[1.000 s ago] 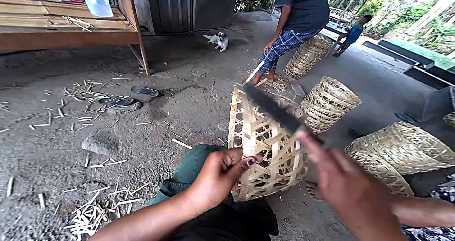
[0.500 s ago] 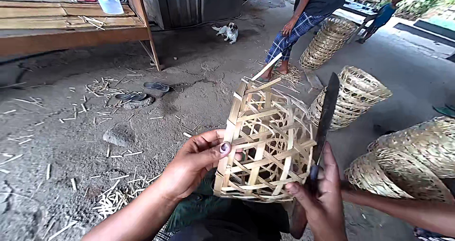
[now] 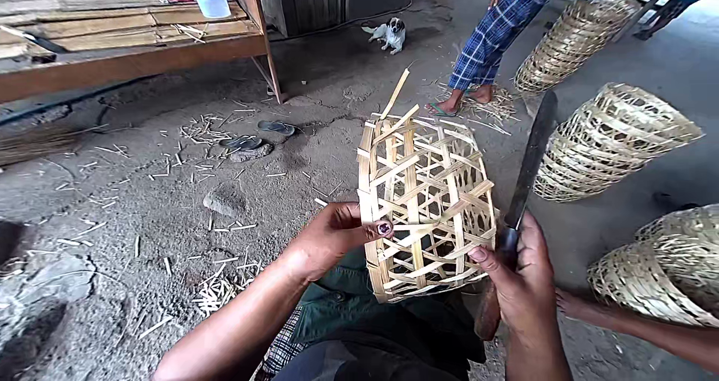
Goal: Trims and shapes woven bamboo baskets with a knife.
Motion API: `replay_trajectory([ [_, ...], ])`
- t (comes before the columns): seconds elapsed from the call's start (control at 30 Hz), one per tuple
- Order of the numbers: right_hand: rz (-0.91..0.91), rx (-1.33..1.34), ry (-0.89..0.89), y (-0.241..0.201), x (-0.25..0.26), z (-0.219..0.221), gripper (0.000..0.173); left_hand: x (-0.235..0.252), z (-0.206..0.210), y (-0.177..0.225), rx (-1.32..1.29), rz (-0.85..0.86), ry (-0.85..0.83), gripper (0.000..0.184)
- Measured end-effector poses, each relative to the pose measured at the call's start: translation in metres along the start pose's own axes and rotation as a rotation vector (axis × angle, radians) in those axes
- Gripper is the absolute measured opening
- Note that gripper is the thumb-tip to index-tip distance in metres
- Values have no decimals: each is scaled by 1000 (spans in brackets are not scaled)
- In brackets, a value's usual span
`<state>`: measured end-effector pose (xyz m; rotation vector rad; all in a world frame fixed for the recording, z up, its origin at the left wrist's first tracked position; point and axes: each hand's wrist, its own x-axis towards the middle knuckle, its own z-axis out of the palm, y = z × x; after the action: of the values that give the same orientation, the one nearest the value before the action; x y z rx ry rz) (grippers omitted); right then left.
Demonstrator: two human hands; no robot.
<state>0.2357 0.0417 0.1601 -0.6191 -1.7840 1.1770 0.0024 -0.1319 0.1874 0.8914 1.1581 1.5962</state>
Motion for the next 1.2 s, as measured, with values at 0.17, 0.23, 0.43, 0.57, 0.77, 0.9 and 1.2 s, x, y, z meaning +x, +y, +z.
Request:
replay_trajectory([
  [0.17, -131, -68, 52, -18, 3, -23, 77, 17, 22, -1, 123, 167, 15, 8],
  [0.23, -67, 203, -87, -36, -4, -29, 50, 26, 32, -4, 67, 164, 70, 8],
  [0.43, 178, 619, -490, -51, -10, -25, 48, 34, 54, -14, 49, 182, 19, 9],
  [0.57, -40, 157, -344, -49, -12, -12, 42, 33, 60, -19, 237, 334, 80, 12],
  [0.77, -461, -888, -8, -45, -18, -3, 40, 28, 48, -12, 369, 392, 81, 15],
  [0.9, -181, -841, 178, -47, 8, -84, 47, 21, -11, 4, 332, 272, -198, 12],
  [1.2, -26, 64, -5, -18, -29, -25, 105, 9, -14, -5, 174, 201, -71, 46],
])
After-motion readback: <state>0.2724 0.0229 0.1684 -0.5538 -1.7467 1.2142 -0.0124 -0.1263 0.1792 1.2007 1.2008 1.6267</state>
